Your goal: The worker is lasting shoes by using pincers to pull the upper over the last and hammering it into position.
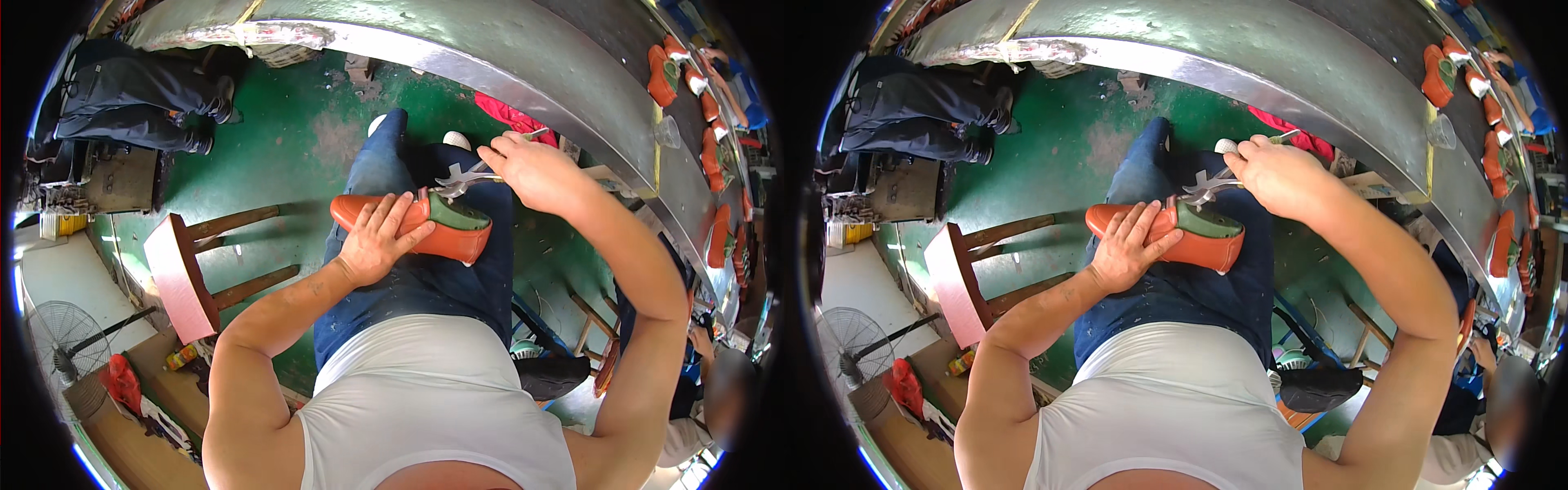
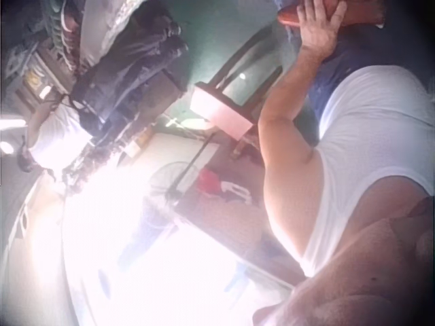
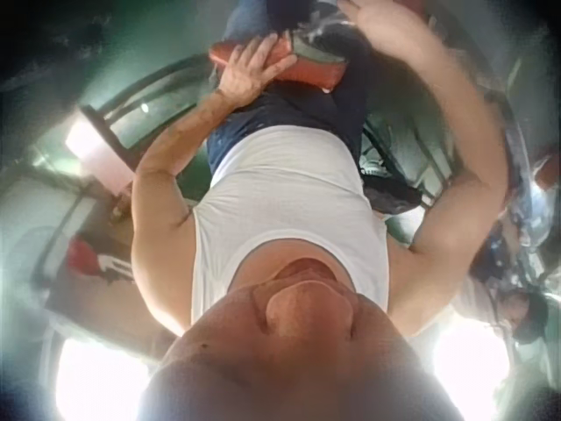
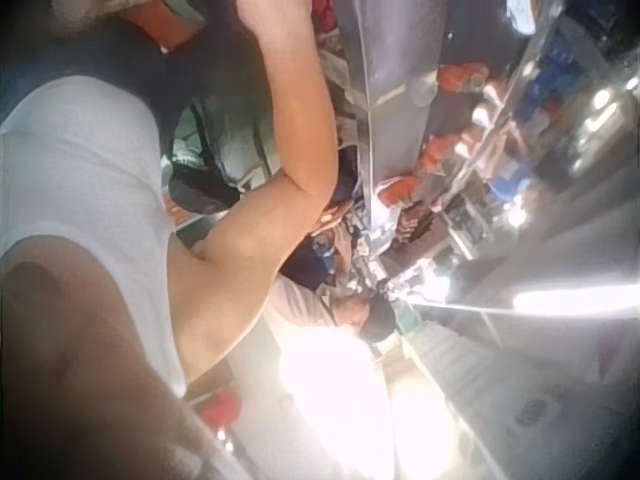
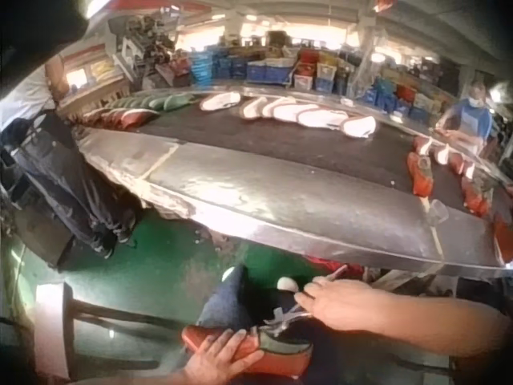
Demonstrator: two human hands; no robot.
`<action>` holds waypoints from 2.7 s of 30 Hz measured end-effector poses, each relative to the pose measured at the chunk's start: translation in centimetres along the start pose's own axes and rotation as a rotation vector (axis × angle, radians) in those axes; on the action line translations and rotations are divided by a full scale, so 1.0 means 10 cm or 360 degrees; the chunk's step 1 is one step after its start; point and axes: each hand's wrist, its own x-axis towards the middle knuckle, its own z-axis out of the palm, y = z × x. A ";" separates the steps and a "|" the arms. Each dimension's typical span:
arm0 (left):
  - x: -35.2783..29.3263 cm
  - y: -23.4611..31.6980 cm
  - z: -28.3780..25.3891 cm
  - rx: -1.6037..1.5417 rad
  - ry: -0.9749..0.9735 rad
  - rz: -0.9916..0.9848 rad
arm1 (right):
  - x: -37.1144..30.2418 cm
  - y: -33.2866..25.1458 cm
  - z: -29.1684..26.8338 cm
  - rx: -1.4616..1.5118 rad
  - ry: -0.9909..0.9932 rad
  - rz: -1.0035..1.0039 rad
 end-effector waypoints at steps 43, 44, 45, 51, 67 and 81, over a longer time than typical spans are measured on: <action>1.24 -0.03 -0.86 -0.2146 0.0353 -0.0621 | -1.74 -1.05 1.46 0.2783 0.0427 0.1339; 1.33 -0.05 -0.76 -0.2070 0.0285 -0.0633 | -1.72 -1.07 1.45 0.2780 0.0434 0.1338; 1.42 -0.08 -0.66 -0.1993 0.0220 -0.0648 | -1.69 -1.09 1.46 0.2894 0.0571 0.1270; 1.34 -0.08 0.46 -0.1880 -0.0607 -0.1158 | -1.46 -1.21 1.44 0.2637 0.0538 0.1173; 0.43 0.28 0.31 -0.1000 -0.0136 -0.0924 | -0.71 -1.13 1.25 0.1868 0.0249 0.0792; 0.43 0.45 0.24 -0.0821 -0.0069 -0.0858 | -0.85 -0.91 0.77 0.2181 -0.0261 0.1033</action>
